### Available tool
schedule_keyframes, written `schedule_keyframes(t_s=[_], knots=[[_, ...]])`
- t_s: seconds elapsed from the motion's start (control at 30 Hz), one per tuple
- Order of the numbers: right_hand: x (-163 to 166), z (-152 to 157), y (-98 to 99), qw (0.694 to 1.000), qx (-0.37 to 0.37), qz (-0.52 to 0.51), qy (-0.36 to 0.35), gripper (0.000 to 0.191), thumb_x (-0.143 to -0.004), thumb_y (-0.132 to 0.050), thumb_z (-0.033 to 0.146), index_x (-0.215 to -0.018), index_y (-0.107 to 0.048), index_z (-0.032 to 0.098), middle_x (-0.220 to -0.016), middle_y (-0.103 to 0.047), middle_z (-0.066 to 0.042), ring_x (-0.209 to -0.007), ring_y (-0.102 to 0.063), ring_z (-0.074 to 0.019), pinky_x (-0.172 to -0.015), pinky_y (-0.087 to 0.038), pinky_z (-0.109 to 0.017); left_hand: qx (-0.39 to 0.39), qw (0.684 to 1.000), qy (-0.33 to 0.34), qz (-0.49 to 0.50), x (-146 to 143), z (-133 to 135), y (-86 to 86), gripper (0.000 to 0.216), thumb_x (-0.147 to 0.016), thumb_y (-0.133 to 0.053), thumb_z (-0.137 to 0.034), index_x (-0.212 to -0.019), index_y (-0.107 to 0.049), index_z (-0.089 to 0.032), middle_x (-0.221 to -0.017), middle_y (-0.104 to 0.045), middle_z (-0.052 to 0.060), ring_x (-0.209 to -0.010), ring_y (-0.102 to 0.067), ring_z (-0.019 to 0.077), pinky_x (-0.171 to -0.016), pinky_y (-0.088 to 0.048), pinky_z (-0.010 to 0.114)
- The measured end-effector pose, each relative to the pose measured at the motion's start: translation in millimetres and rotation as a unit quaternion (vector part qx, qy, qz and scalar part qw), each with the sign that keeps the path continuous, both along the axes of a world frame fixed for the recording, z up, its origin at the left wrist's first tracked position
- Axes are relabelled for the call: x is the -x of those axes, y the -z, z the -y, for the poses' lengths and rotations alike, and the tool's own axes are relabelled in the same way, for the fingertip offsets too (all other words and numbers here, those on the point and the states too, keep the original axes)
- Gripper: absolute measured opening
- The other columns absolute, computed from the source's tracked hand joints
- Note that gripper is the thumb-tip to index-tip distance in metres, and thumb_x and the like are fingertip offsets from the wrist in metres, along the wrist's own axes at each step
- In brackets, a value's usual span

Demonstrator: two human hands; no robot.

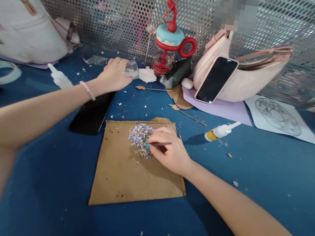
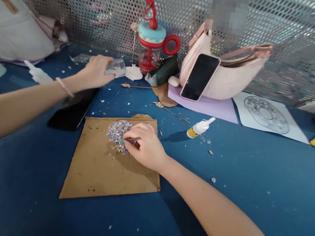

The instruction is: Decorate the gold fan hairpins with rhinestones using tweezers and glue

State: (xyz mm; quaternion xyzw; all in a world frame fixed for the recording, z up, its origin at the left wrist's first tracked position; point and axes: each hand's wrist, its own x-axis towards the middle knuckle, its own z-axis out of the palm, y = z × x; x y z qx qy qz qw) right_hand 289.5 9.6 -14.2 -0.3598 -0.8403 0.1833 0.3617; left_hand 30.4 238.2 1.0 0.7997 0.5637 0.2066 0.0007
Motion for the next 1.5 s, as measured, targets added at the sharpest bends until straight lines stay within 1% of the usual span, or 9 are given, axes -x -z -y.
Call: schedule_keyframes(t_s=[0.13,0.27,0.8,0.93,1.03,1.13,1.23,1.37,1.5], knots=[[0.0,-0.2,-1.2,1.000,-0.002,-0.003,-0.006,0.011,-0.094,-0.060,0.021,-0.087,-0.069,0.023,-0.082,-0.072,-0.002,-0.090,-0.065,-0.0195,-0.087,-0.050,-0.038,0.026,0.998,0.035,-0.040,41.6,67.1,12.5,0.067,-0.086,-0.063,-0.047,-0.147,-0.045,-0.024,-0.146,-0.052,0.013,-0.141,-0.044,0.0434,-0.119,-0.038,0.061],[-0.8,-0.9,-1.4,1.000,-0.003,0.001,-0.009,0.012,-0.095,-0.059,0.022,-0.087,-0.069,0.023,-0.081,-0.071,-0.002,-0.089,-0.065,-0.0193,-0.087,-0.050,-0.038,0.041,0.996,0.049,-0.057,60.6,98.3,26.8,0.070,-0.085,-0.057,-0.049,-0.149,-0.041,-0.025,-0.149,-0.051,0.013,-0.144,-0.042,0.0410,-0.120,-0.038,0.060],[-2.6,-1.4,1.0,1.000,-0.005,-0.010,0.003,0.009,-0.092,-0.062,0.020,-0.089,-0.070,0.023,-0.084,-0.072,-0.003,-0.090,-0.066,-0.0199,-0.084,-0.054,-0.038,0.080,0.995,0.049,-0.044,58.8,105.2,25.4,0.079,-0.091,-0.050,-0.045,-0.161,-0.022,-0.022,-0.161,-0.041,0.016,-0.153,-0.034,0.0362,-0.124,-0.035,0.053],[-3.2,-1.1,1.4,1.000,-0.006,-0.015,0.006,0.008,-0.092,-0.063,0.020,-0.090,-0.070,0.023,-0.088,-0.073,-0.004,-0.092,-0.068,-0.0199,-0.084,-0.056,-0.038,0.162,0.980,0.089,-0.073,78.1,99.4,6.4,0.089,-0.090,-0.050,-0.065,-0.164,-0.017,-0.029,-0.169,-0.029,0.011,-0.157,-0.025,0.0373,-0.126,-0.031,0.054],[-4.4,-0.9,0.6,1.000,0.000,-0.019,0.014,0.007,-0.092,-0.063,0.020,-0.091,-0.070,0.022,-0.090,-0.072,-0.005,-0.091,-0.069,-0.0190,-0.082,-0.058,-0.037,0.229,0.956,0.148,-0.110,95.3,102.0,-18.1,0.118,-0.070,-0.069,-0.078,-0.165,-0.008,-0.040,-0.174,-0.012,0.002,-0.158,-0.018,0.0376,-0.125,-0.032,0.052],[-6.0,-1.5,0.4,1.000,0.004,-0.023,0.020,0.006,-0.092,-0.064,0.020,-0.091,-0.070,0.022,-0.091,-0.072,-0.005,-0.089,-0.070,-0.0186,-0.079,-0.058,-0.036,0.271,0.935,0.184,-0.138,103.8,108.6,-36.0,0.139,-0.059,-0.078,-0.079,-0.166,-0.001,-0.035,-0.174,0.000,0.005,-0.159,-0.012,0.0399,-0.127,-0.024,0.053],[-7.0,-2.4,1.3,1.000,0.005,-0.024,0.016,0.006,-0.092,-0.064,0.020,-0.091,-0.070,0.022,-0.090,-0.072,-0.005,-0.089,-0.070,-0.0188,-0.080,-0.059,-0.037,0.290,0.925,0.196,-0.146,104.9,111.1,-39.9,0.129,-0.072,-0.071,-0.076,-0.166,0.000,-0.026,-0.174,0.004,0.011,-0.159,-0.005,0.0417,-0.127,-0.016,0.055],[-6.7,-2.6,2.2,0.999,0.005,-0.027,0.019,0.006,-0.093,-0.065,0.021,-0.091,-0.070,0.023,-0.091,-0.072,-0.005,-0.089,-0.070,-0.0191,-0.079,-0.059,-0.037,0.283,0.936,0.167,-0.128,108.0,104.8,-31.8,0.097,-0.098,-0.038,-0.071,-0.165,0.006,-0.018,-0.173,0.008,0.015,-0.160,-0.001,0.0398,-0.126,-0.013,0.057],[-5.9,-1.7,1.4,0.999,0.007,-0.026,0.022,0.006,-0.092,-0.065,0.021,-0.091,-0.071,0.023,-0.091,-0.072,-0.005,-0.091,-0.071,-0.0200,-0.078,-0.059,-0.037,0.278,0.939,0.162,-0.121,114.7,100.8,-27.4,0.092,-0.102,-0.030,-0.067,-0.164,0.005,-0.009,-0.173,0.005,0.017,-0.160,-0.007,0.0357,-0.128,-0.013,0.049]])
